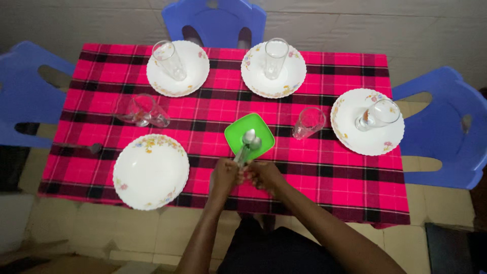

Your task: The person clears a dining table by stacking plates, collecting spoons into a green container, and moving glasses to a nearby counter. The person then folds the tablecloth and places it on the table.

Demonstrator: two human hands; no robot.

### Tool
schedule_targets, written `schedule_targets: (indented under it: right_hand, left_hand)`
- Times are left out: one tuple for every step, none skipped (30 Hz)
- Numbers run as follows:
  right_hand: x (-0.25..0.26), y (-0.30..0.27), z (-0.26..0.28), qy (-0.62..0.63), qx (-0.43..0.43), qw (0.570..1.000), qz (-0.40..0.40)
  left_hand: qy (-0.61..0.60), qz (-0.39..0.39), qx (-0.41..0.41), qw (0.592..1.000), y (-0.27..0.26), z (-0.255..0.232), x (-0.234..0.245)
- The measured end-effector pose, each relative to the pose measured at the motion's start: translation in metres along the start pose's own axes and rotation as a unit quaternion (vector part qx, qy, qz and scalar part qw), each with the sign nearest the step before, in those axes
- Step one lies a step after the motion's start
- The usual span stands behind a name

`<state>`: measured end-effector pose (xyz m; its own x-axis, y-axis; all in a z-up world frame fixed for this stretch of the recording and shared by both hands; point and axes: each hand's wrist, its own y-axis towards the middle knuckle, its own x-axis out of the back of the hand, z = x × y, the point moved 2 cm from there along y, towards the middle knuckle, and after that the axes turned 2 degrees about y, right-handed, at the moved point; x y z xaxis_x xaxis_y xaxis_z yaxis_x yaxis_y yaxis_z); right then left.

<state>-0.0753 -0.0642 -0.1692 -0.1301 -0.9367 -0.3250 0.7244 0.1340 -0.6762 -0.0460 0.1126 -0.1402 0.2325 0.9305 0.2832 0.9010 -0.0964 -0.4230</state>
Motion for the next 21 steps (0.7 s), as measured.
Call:
schedule_targets:
  right_hand:
    - [0.003, -0.003, -0.003, 0.001, 0.002, 1.0, 0.015]
    - [0.009, -0.007, -0.003, 0.002, 0.006, 1.0, 0.028]
    - [0.014, -0.01, -0.003, 0.003, 0.011, 0.999, 0.041]
    - [0.02, -0.015, -0.003, 0.005, 0.014, 0.999, 0.04]
    - [0.026, -0.021, -0.003, 0.007, 0.016, 0.999, 0.04]
    - [0.031, -0.026, -0.001, 0.008, 0.02, 0.999, 0.037]
    - [0.036, -0.03, 0.002, 0.014, 0.017, 0.999, 0.028]
    - [0.039, -0.034, 0.005, 0.019, 0.014, 1.0, 0.02]
    - [0.042, -0.039, 0.008, 0.024, 0.01, 1.0, 0.012]
    - [0.045, -0.044, 0.011, 0.013, 0.024, 1.0, 0.011]
    - [0.048, -0.048, 0.016, 0.001, 0.039, 0.999, 0.011]
    - [0.049, -0.05, 0.02, -0.01, 0.053, 0.999, 0.012]
    - [0.049, -0.052, 0.023, -0.004, 0.06, 0.998, 0.015]
    - [0.048, -0.054, 0.026, 0.002, 0.066, 0.998, 0.02]
    - [0.045, -0.055, 0.03, 0.007, 0.073, 0.997, 0.024]
    - [0.04, -0.057, 0.033, 0.015, 0.078, 0.996, 0.033]
    - [0.035, -0.059, 0.035, 0.022, 0.083, 0.995, 0.042]
    - [0.027, -0.061, 0.039, 0.028, 0.088, 0.994, 0.052]
    - [0.018, -0.063, 0.041, 0.023, 0.086, 0.994, 0.059]
    - [0.007, -0.065, 0.044, 0.016, 0.084, 0.994, 0.067]
    - [-0.005, -0.066, 0.046, 0.01, 0.082, 0.994, 0.075]
  left_hand:
    - [-0.032, -0.012, -0.003, 0.999, 0.001, 0.004, -0.001]
    - [-0.063, -0.021, -0.009, 0.998, 0.003, 0.006, -0.002]
    - [-0.094, -0.031, -0.016, 0.995, 0.004, 0.009, -0.002]
    - [-0.097, -0.031, -0.02, 0.995, 0.007, 0.01, -0.005]
    - [-0.101, -0.031, -0.024, 0.994, 0.013, 0.009, -0.006]
    - [-0.106, -0.03, -0.029, 0.994, 0.016, 0.007, -0.008]
    - [-0.099, -0.032, -0.029, 0.994, 0.016, 0.007, -0.007]
    - [-0.094, -0.035, -0.027, 0.995, 0.013, 0.006, -0.005]
    - [-0.088, -0.038, -0.025, 0.995, 0.01, 0.004, -0.003]
    - [-0.094, -0.035, -0.007, 0.995, 0.007, 0.002, -0.001]
    - [-0.1, -0.031, 0.011, 0.994, 0.003, 0.0, 0.001]
    - [-0.105, -0.029, 0.03, 0.994, -0.001, -0.001, 0.004]
    - [-0.101, -0.033, 0.036, 0.994, -0.006, -0.002, 0.007]
    - [-0.098, -0.038, 0.044, 0.993, -0.011, -0.002, 0.01]
    - [-0.095, -0.042, 0.052, 0.993, -0.015, 0.0, 0.014]
    - [-0.093, -0.045, 0.045, 0.994, -0.02, 0.002, 0.018]
    - [-0.091, -0.049, 0.038, 0.994, -0.025, 0.005, 0.022]
    - [-0.09, -0.054, 0.031, 0.994, -0.03, 0.008, 0.028]
    - [-0.092, -0.051, 0.039, 0.994, -0.034, 0.01, 0.033]
    - [-0.096, -0.048, 0.047, 0.993, -0.039, 0.013, 0.038]
    - [-0.1, -0.045, 0.054, 0.992, -0.043, 0.014, 0.045]
